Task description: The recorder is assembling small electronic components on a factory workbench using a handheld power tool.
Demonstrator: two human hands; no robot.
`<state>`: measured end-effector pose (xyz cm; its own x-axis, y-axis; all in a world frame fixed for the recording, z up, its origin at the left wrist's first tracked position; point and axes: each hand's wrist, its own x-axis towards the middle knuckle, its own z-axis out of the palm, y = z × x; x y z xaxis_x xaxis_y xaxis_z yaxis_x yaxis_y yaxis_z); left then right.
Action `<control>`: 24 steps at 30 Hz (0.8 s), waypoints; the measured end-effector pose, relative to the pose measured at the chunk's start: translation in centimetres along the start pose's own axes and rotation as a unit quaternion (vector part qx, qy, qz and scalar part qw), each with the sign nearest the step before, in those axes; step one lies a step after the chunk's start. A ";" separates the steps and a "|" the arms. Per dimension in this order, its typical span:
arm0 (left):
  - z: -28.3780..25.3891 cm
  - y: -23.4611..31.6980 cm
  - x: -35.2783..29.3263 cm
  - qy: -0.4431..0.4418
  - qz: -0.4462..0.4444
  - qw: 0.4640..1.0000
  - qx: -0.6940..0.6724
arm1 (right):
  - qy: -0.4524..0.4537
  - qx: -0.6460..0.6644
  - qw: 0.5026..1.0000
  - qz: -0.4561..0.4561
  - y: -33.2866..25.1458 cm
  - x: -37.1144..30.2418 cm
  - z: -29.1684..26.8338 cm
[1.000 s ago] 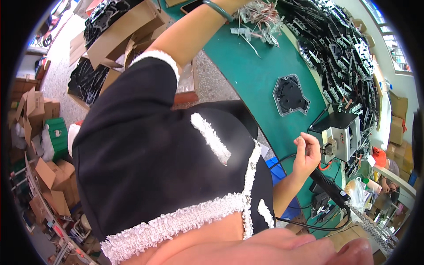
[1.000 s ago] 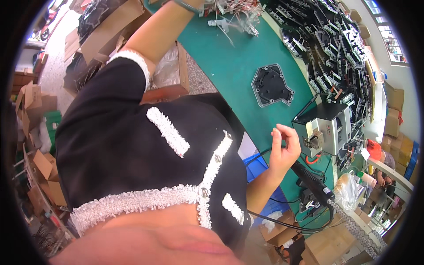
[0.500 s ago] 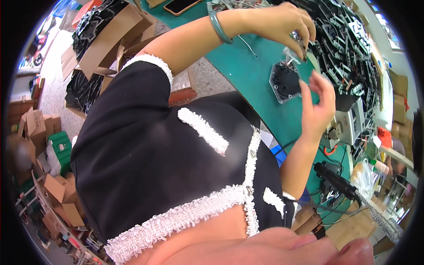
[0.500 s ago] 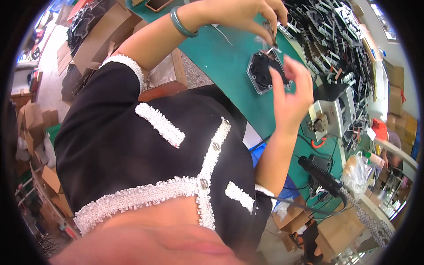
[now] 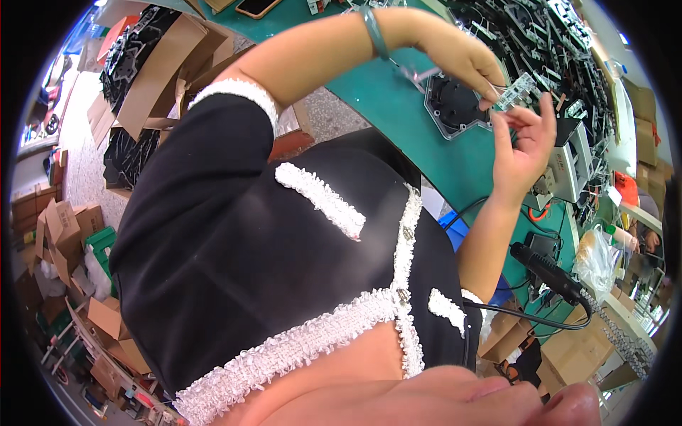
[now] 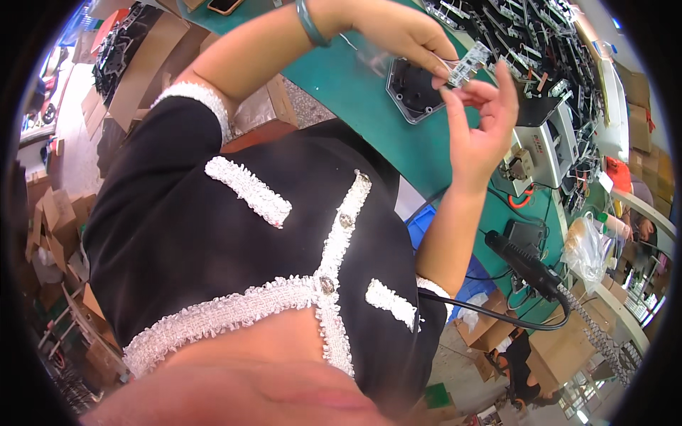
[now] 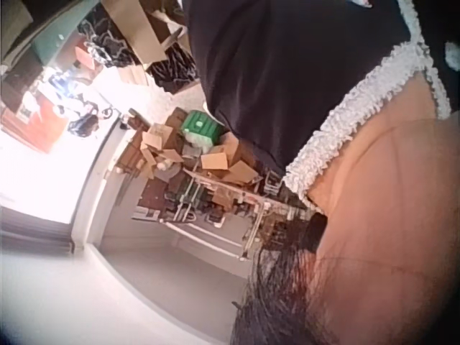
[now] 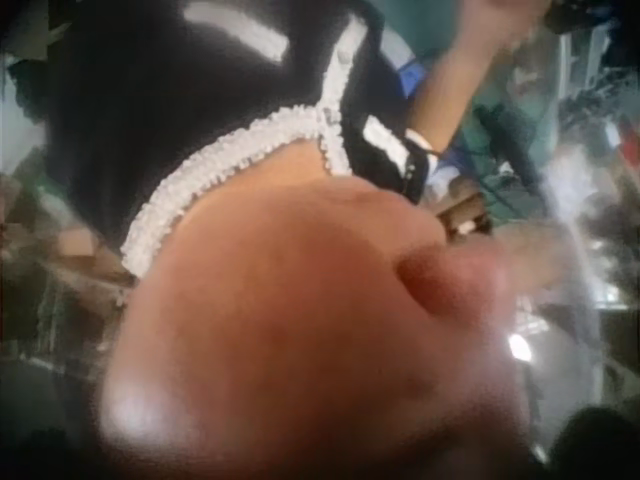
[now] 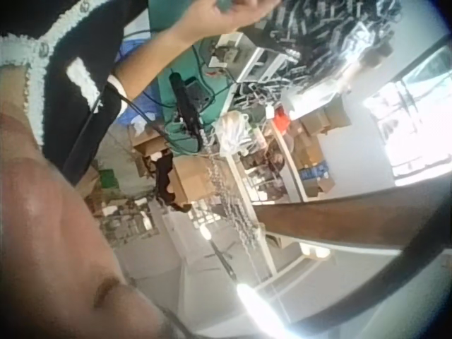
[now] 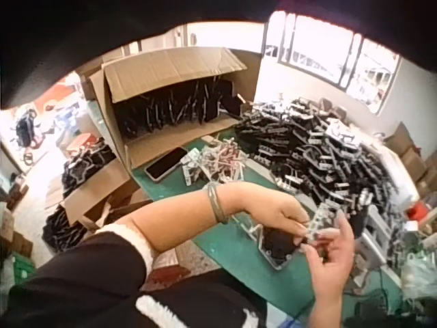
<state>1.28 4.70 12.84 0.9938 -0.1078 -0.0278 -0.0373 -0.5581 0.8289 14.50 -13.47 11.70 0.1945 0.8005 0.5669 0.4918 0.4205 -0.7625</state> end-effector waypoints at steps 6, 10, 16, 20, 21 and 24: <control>-2.3 1.6 1.5 -0.171 0.025 0.984 0.050 | -0.022 -0.327 0.930 -0.165 -0.7 0.9 -1.9; -4.4 1.8 3.6 -0.085 0.106 0.951 0.278 | -0.023 -0.380 0.904 -0.196 0.0 1.3 -2.8; -3.2 1.9 3.5 0.424 0.431 0.675 0.423 | 0.066 -0.360 0.928 0.068 2.4 0.9 -2.5; 0.5 -6.8 1.3 0.238 0.168 0.915 0.279 | 0.116 -0.466 0.875 0.063 5.3 -0.1 -3.1; 2.2 -8.9 0.0 0.196 0.102 0.945 0.243 | 0.110 -0.464 0.877 0.061 5.1 -0.1 -2.9; 6.0 -8.2 -2.1 0.223 0.048 0.946 0.232 | 0.103 -0.477 0.871 0.057 5.0 -0.1 -2.1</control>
<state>-1.09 4.60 2.74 0.9251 0.1232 0.3593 -0.0691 -0.8755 0.4782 18.70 -12.38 8.51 0.3876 0.6790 0.6235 0.9218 -0.2817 -0.2663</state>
